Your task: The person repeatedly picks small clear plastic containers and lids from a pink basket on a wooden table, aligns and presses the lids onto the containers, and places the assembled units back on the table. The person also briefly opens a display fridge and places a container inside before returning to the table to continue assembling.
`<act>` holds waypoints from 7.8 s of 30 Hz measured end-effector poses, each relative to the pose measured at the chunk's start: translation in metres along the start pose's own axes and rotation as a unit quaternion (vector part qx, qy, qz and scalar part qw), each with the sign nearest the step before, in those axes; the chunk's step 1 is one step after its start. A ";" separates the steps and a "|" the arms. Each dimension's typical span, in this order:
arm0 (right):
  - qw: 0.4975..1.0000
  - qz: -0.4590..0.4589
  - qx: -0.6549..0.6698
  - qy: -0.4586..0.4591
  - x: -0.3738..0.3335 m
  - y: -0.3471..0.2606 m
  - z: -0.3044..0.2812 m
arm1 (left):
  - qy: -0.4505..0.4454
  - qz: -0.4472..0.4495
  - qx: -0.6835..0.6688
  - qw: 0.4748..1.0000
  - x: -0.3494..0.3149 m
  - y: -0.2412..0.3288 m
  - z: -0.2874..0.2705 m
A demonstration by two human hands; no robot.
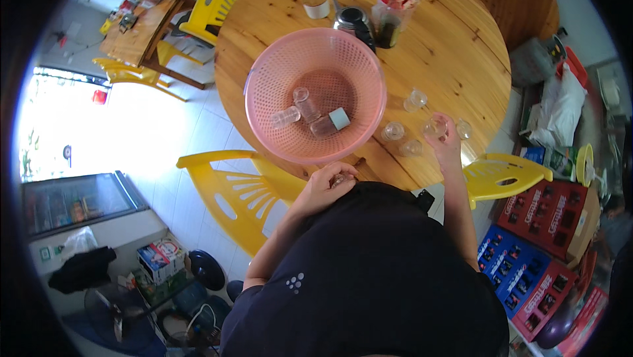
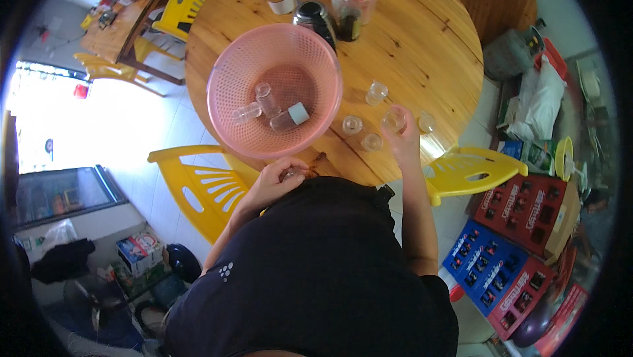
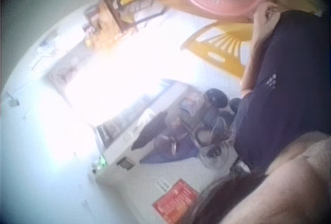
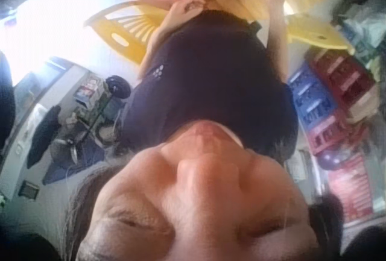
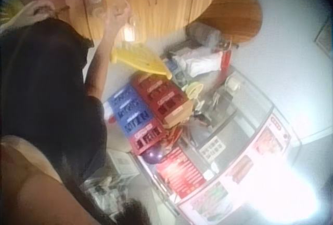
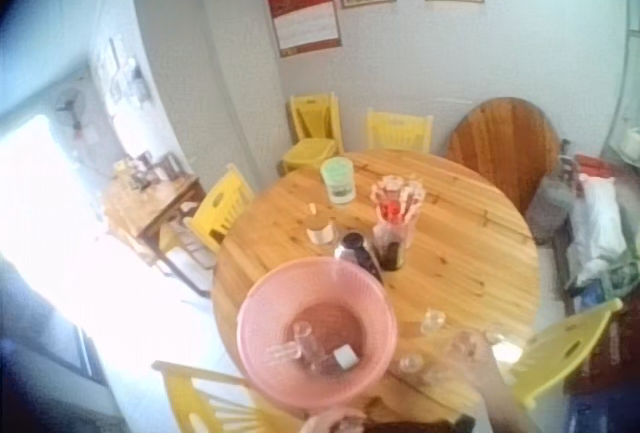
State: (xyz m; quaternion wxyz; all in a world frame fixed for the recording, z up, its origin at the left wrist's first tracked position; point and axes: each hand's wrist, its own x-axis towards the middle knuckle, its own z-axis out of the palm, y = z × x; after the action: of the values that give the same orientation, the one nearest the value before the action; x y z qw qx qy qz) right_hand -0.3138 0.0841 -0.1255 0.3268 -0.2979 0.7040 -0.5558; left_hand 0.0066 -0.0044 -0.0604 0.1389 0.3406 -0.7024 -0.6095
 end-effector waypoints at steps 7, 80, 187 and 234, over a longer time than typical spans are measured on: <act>0.964 0.069 0.252 -0.060 0.013 -0.011 0.013 | 0.152 -0.084 0.177 0.969 0.000 -0.009 -0.044; 0.944 0.082 -0.063 -0.313 0.063 -0.050 0.161 | 0.056 0.047 -0.160 0.984 0.049 -0.005 -0.102; 0.854 0.120 0.104 -0.496 -0.066 -0.105 0.101 | 0.002 0.085 -0.094 0.992 -0.007 0.017 -0.034; 0.812 0.137 0.428 -0.373 -0.083 -0.124 0.084 | 0.159 0.256 0.144 0.943 -0.001 0.063 0.027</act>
State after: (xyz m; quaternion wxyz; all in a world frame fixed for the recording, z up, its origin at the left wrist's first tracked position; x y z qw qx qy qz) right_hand -0.1899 0.0742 -0.0080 0.7318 -0.2130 0.2524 -0.5961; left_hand -0.0288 0.0187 -0.0059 0.3490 0.2582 -0.8149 -0.3839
